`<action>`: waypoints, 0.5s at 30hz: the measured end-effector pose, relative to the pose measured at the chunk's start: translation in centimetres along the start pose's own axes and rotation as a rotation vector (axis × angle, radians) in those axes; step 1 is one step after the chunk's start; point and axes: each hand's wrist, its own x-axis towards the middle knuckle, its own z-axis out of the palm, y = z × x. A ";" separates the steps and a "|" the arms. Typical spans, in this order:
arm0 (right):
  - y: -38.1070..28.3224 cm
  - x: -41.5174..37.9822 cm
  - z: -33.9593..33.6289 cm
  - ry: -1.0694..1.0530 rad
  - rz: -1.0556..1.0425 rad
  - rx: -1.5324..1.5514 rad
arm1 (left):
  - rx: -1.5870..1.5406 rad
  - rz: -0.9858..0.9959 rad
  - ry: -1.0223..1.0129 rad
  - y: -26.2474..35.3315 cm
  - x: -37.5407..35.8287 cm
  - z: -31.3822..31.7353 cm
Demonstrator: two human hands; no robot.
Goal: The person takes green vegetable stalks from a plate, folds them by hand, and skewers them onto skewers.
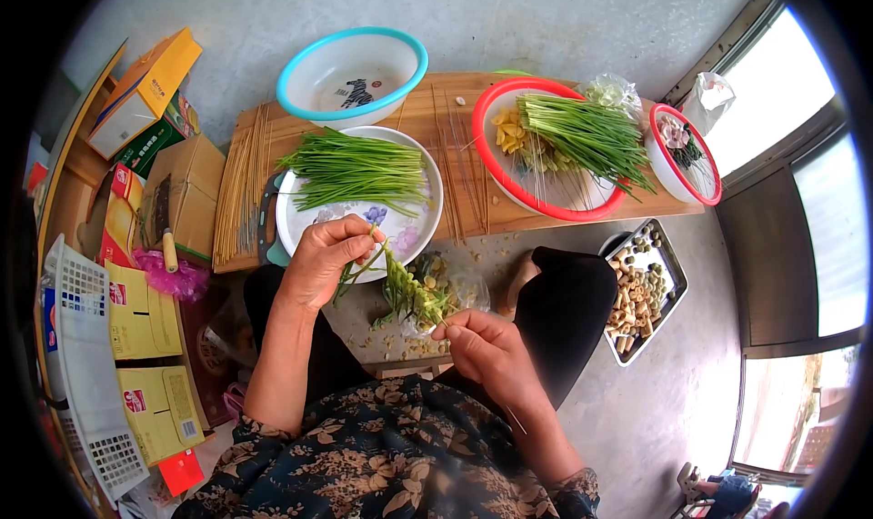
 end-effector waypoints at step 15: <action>-0.6 0.0 0.3 -0.011 0.019 -0.004 | -0.031 -0.053 -0.150 0.0 0.2 0.6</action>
